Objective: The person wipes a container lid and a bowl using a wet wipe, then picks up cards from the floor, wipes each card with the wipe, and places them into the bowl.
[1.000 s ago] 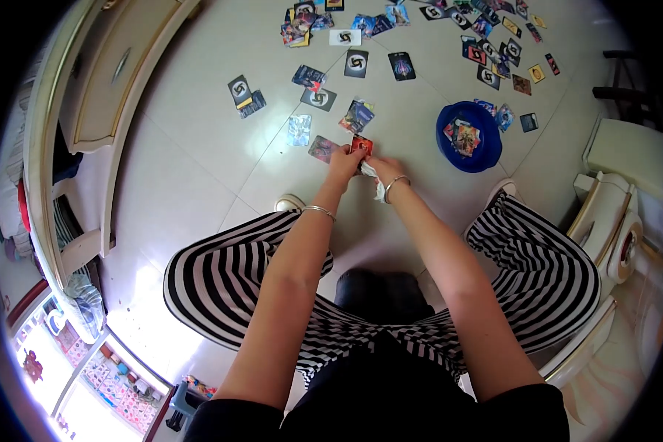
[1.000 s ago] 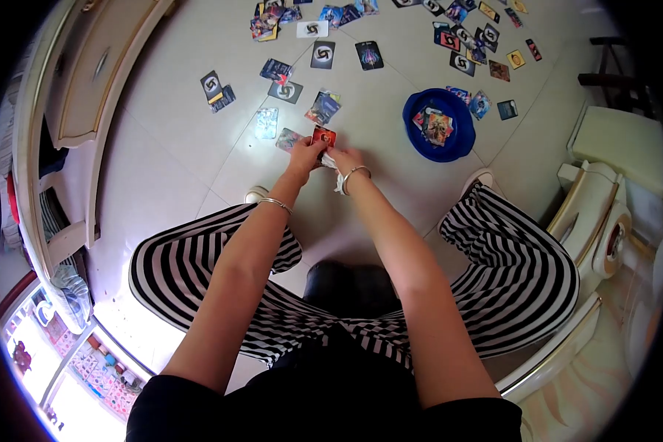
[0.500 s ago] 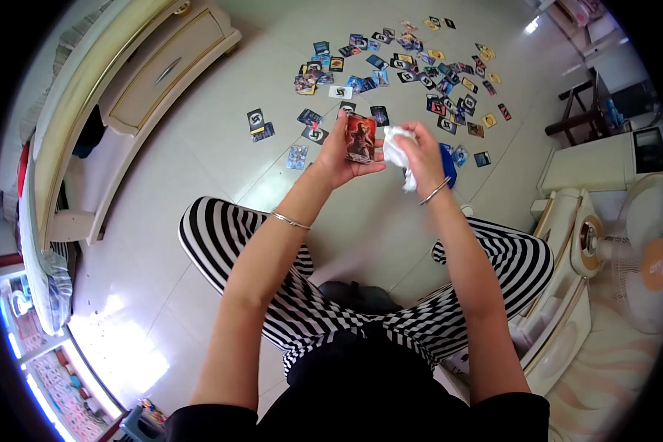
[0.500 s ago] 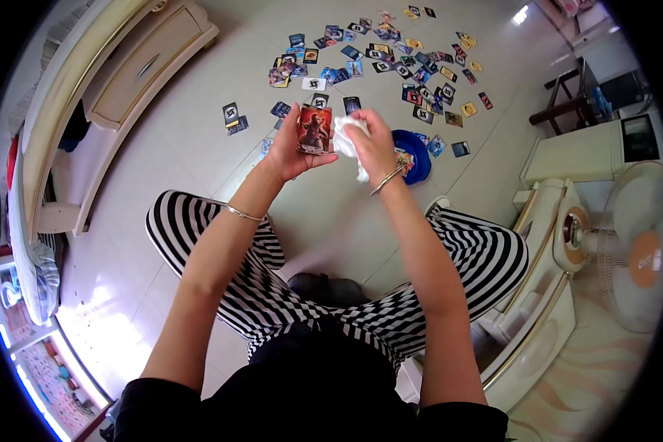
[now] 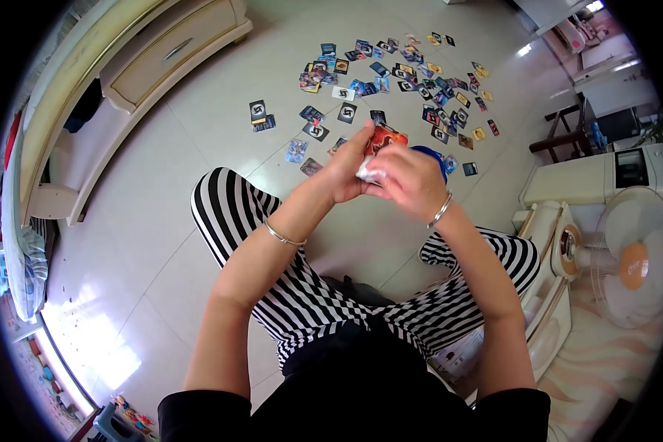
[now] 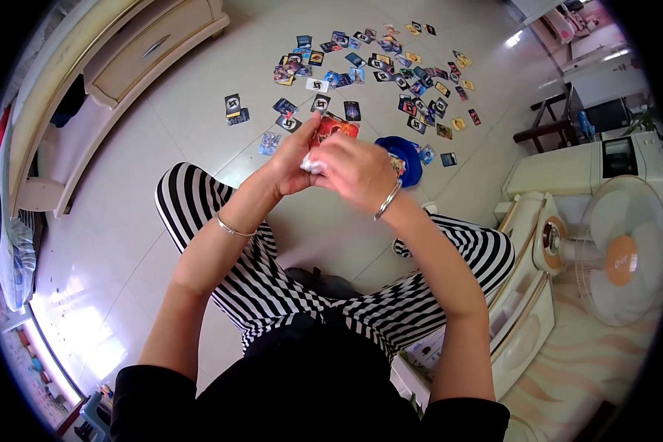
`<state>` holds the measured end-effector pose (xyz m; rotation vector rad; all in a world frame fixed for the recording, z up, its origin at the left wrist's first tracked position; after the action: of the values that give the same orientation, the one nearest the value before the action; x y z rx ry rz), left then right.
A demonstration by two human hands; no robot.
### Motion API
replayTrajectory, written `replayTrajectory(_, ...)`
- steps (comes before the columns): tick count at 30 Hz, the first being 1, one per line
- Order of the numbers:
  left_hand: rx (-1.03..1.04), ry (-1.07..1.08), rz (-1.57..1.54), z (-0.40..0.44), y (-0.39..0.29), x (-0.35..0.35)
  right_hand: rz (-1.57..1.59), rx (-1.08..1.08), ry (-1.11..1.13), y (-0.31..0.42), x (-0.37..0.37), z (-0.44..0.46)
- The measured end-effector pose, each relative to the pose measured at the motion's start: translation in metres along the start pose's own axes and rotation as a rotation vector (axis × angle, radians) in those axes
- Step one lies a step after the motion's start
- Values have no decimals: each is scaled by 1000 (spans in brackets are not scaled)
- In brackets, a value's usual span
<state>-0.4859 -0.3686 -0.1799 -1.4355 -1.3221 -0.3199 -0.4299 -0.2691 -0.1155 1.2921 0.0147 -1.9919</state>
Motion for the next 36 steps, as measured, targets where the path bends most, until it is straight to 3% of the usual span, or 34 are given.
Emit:
replayTrajectory(6,47,129,74,-10,-11,7,-76,155,-175,-45,-13,32)
replayTrajectory(10,75,-42,81,-11,-15,0,-74,-13,-60,-3,-4,13)
replayTrajectory(12,186,88,10,-4,-16,-2,-22,-75,34,15,2,1)
replayTrajectory(16,193,-62,-12,-2,-13,-8,-23,-50,24,-4,0,9)
replayTrajectory(19,96,-29,71,-13,-17,2,-121,76,-141,-35,-11,33)
replayTrajectory(21,116,-26,79,-10,-17,1,90,341,-100,-45,-11,39)
replayTrajectory(22,136,-27,84,-9,-17,0,91,342,-98,-41,-9,36)
replayTrajectory(24,170,-76,40,-4,-18,-2,-14,70,-49,-17,-3,19)
replayTrajectory(26,205,-125,-4,-3,-21,-8,17,15,51,1,5,-6)
replayTrajectory(28,241,55,58,-3,-24,-8,65,78,108,8,4,-11)
replayTrajectory(30,245,49,33,-3,-22,-4,-23,-25,-50,-4,-3,-7)
replayTrajectory(32,193,-154,48,-6,-20,-2,-48,113,-157,-28,-15,10)
replayTrajectory(36,195,-108,52,-4,-20,-5,-60,138,-197,-53,-11,21)
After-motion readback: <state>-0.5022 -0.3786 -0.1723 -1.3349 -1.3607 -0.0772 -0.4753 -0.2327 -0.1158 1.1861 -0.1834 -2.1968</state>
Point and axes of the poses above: each hand's wrist, its own z-axis towards the middle knuckle, its own x-axis out of the palm, y = z × x, the point moved 3 cm from there along z, towards the middle knuckle, and after that the axes turned 1 degree about -z, right-handed, at the moved point
